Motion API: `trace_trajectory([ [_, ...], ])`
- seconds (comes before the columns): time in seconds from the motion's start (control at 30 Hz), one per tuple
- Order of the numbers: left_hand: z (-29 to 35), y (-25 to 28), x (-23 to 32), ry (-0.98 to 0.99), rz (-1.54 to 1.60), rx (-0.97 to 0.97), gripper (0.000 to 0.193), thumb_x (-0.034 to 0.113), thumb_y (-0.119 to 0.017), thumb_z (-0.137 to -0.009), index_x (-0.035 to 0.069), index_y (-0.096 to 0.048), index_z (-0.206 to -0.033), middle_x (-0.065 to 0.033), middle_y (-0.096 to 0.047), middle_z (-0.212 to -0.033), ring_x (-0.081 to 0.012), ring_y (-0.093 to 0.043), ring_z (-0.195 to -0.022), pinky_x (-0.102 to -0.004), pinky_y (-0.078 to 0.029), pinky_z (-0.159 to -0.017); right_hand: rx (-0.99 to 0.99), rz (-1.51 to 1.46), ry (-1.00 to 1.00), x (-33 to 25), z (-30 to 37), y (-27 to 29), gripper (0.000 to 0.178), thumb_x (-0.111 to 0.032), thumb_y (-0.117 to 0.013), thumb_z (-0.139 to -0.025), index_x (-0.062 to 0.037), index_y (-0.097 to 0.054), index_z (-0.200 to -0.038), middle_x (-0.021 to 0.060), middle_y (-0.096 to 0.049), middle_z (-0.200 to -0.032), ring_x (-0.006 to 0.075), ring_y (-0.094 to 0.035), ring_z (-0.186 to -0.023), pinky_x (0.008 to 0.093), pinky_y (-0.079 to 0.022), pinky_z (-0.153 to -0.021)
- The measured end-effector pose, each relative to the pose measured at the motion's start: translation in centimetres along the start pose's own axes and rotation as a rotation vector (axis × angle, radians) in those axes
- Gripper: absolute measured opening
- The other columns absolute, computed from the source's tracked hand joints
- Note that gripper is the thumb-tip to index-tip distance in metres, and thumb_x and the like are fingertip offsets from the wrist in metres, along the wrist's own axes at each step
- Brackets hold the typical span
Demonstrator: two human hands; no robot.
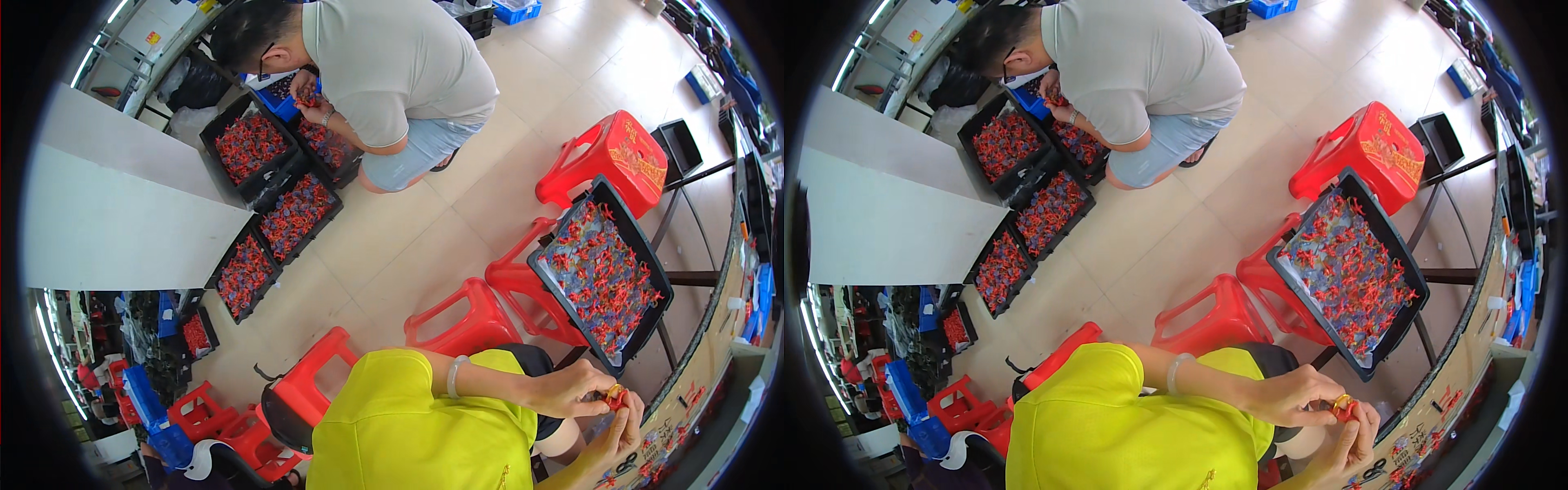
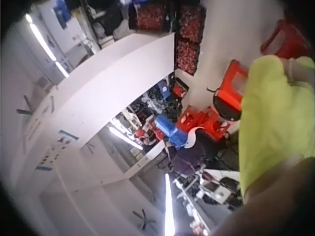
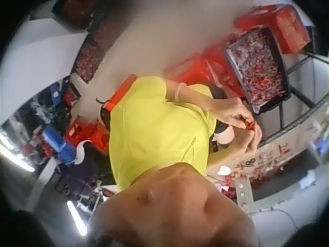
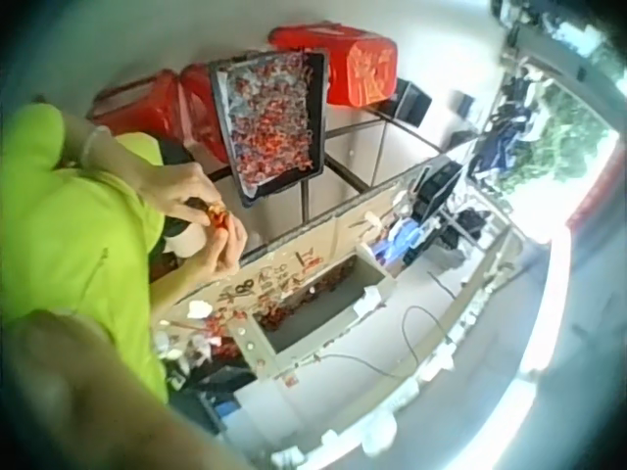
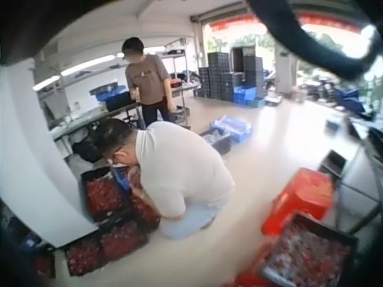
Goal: The person assembles toy figurines by fitting components together by hand, applying glue from a bottle onto the pieces, and pressing the parts together.
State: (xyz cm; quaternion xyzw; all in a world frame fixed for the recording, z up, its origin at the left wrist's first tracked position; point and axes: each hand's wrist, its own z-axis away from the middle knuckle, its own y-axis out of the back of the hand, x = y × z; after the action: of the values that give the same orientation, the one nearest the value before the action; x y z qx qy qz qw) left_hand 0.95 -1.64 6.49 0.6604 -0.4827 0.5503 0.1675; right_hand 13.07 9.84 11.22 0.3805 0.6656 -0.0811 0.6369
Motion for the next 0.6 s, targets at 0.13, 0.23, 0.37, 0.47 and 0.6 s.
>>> trace_trajectory([
  [0.13, 0.5, 0.9, 0.4, 0.005, 0.000, -0.014, 0.019, 0.012, -0.063, -0.082, -0.004, -0.055, -0.080, -0.0148, -0.057, -0.068, -0.0221, -0.058, -0.059, -0.0299, -0.045, -0.052, -0.010, 0.077, 0.006, 0.1, 0.3, -0.6, 0.026, -0.010, -0.047, -0.094, 0.0101, -0.061, -0.105, 0.0131, -0.057, -0.104, 0.0177, -0.054, -0.093, 0.0276, -0.043, -0.084],
  [0.23, 1.2, 1.3, -0.1, -0.010, 0.025, 0.010, 0.018, 0.012, -0.063, -0.082, -0.004, -0.055, -0.080, -0.0145, -0.057, -0.068, -0.0212, -0.058, -0.058, -0.0294, -0.045, -0.052, -0.012, 0.090, -0.021, -0.2, 0.5, -1.7, 0.029, -0.013, -0.046, -0.095, 0.0097, -0.062, -0.104, 0.0136, -0.056, -0.106, 0.0183, -0.054, -0.094, 0.0274, -0.043, -0.084],
  [0.37, 1.7, 2.6, -0.4, -0.043, -0.020, -0.003, 0.018, 0.012, -0.064, -0.082, -0.004, -0.056, -0.086, -0.0136, -0.058, -0.072, -0.0201, -0.060, -0.062, -0.0270, -0.047, -0.053, 0.100, -0.300, -0.049, 0.7, 1.4, -4.1, 0.036, -0.022, -0.046, -0.095, 0.0081, -0.064, -0.102, 0.0132, -0.060, -0.104, 0.0197, -0.057, -0.095, 0.0299, -0.045, -0.083],
  [0.47, 2.4, 4.4, 1.1, -0.043, 0.029, 0.068, 0.017, 0.011, -0.063, -0.083, -0.003, -0.057, -0.091, -0.0129, -0.059, -0.077, -0.0204, -0.060, -0.064, -0.0265, -0.047, -0.053, -0.254, 0.337, -0.461, 8.3, 3.1, 0.1, 0.036, -0.024, -0.047, -0.091, 0.0044, -0.065, -0.105, 0.0173, -0.065, -0.100, 0.0274, -0.062, -0.093, 0.0352, -0.047, -0.082],
  [0.6, 2.7, 5.2, 0.3, -0.090, 0.052, 0.109, 0.017, 0.011, -0.062, -0.084, -0.002, -0.058, -0.092, -0.0123, -0.059, -0.078, -0.0215, -0.059, -0.064, -0.0279, -0.045, -0.053, -0.220, 0.113, -0.890, 8.9, 3.4, -0.7, 0.038, -0.028, -0.048, -0.092, 0.0014, -0.056, -0.115, 0.0150, -0.059, -0.110, 0.0263, -0.057, -0.101, 0.0361, -0.046, -0.086],
])
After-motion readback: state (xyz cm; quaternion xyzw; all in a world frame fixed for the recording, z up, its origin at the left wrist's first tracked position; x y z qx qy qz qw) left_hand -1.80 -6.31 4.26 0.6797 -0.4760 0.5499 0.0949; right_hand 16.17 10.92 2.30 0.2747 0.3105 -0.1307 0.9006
